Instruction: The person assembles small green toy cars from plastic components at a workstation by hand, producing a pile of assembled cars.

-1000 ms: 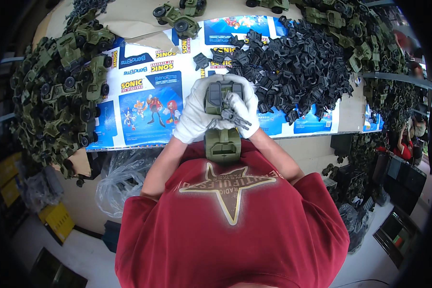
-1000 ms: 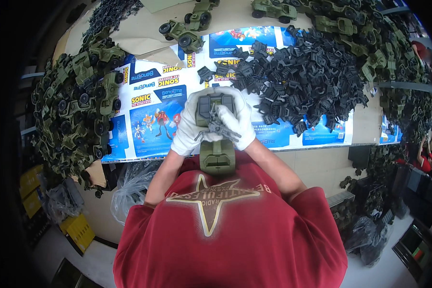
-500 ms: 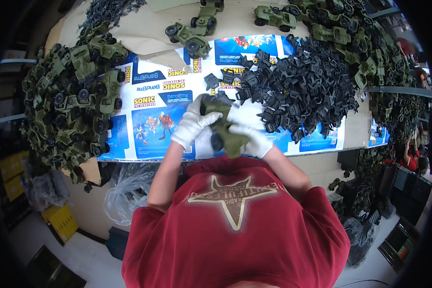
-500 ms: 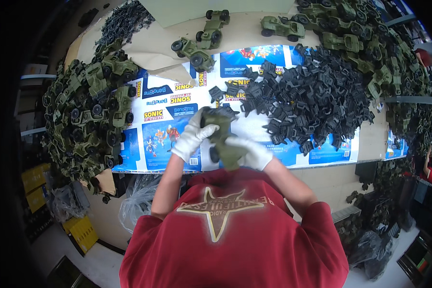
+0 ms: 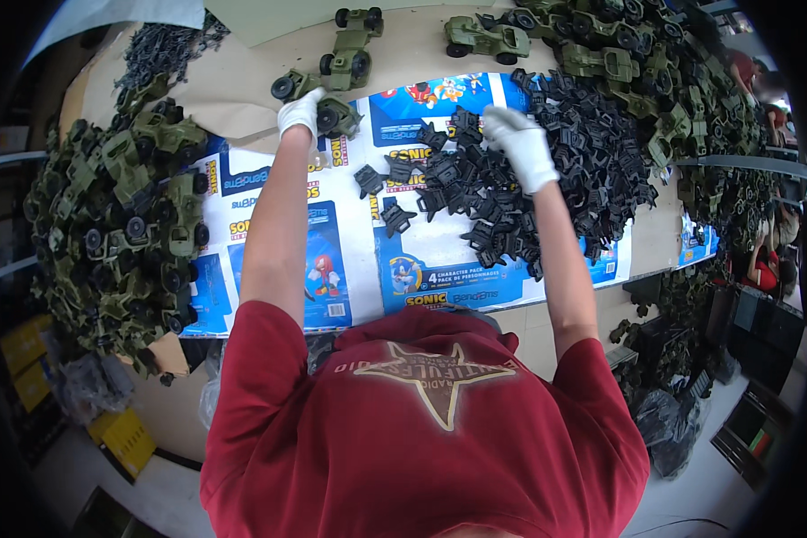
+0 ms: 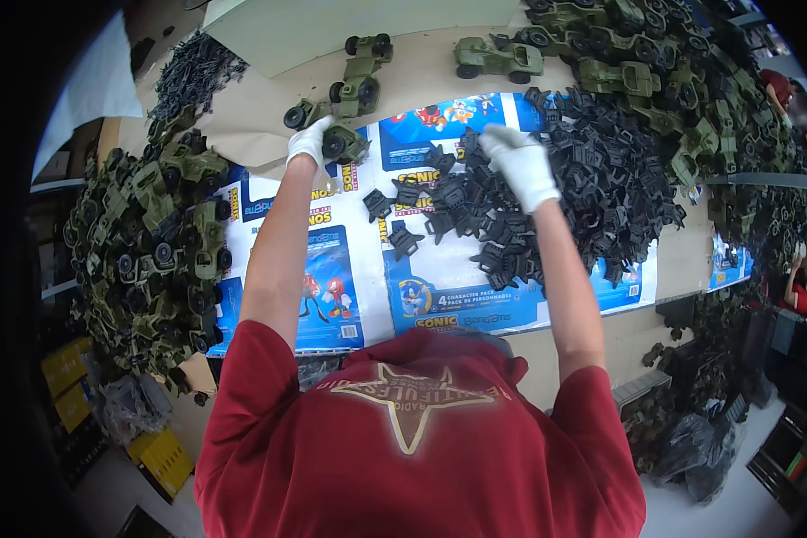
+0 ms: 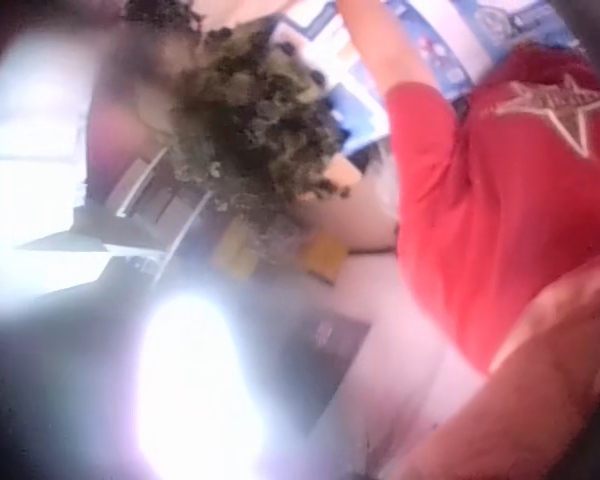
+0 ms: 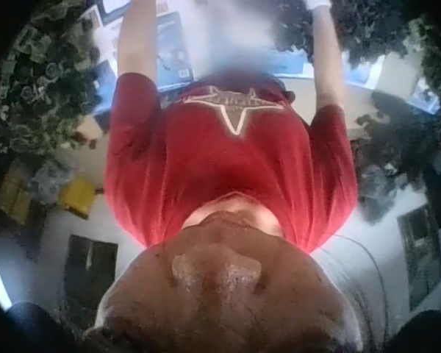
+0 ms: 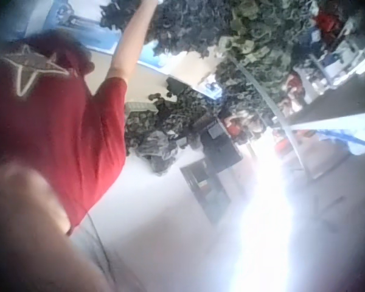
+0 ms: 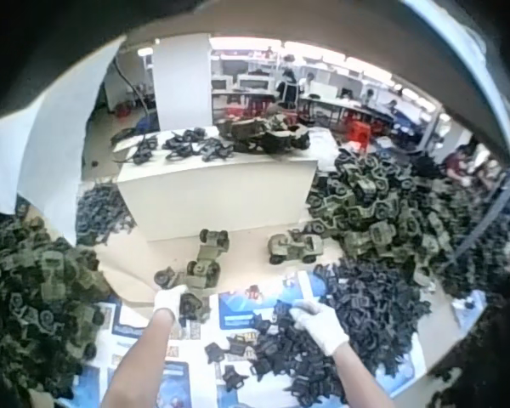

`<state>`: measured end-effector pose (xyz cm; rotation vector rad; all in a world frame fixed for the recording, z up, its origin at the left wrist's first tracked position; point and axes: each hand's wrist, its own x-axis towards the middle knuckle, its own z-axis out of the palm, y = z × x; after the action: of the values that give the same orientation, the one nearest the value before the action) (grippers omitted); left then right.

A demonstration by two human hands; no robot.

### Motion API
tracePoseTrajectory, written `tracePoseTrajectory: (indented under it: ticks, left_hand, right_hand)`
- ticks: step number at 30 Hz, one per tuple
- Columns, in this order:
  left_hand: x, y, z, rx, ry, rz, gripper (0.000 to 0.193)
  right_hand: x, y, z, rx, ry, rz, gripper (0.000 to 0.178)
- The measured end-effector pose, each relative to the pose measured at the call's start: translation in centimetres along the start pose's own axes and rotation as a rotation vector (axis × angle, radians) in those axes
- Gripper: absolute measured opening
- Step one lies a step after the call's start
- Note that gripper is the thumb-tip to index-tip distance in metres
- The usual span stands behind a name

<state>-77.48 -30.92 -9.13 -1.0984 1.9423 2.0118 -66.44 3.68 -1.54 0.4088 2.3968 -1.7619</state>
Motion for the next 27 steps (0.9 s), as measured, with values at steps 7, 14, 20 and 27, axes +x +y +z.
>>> tracePoseTrajectory:
  ticks: [7, 14, 20, 27]
  left_hand:
    - [-4.4, -6.7, -7.5, -0.377, -0.388, -0.006, 0.032]
    - [-15.2, -14.9, -12.8, -0.404, -0.427, -0.222, 0.038]
    - [-17.8, -16.1, -14.4, -0.089, -0.31, -0.233, 0.047]
    - [-19.8, -12.6, -11.5, 0.229, -0.055, 0.024, 0.091]
  right_hand:
    - [6.4, 2.5, 3.7, -1.129, 0.058, 0.073, 0.056]
    - [8.4, 5.1, 3.5, -0.886, -0.041, -0.011, 0.032]
    - [8.3, 4.4, 5.1, -0.95, -0.051, 0.032, 0.045]
    - [7.7, 3.6, 6.2, -1.002, 0.083, -0.129, 0.076]
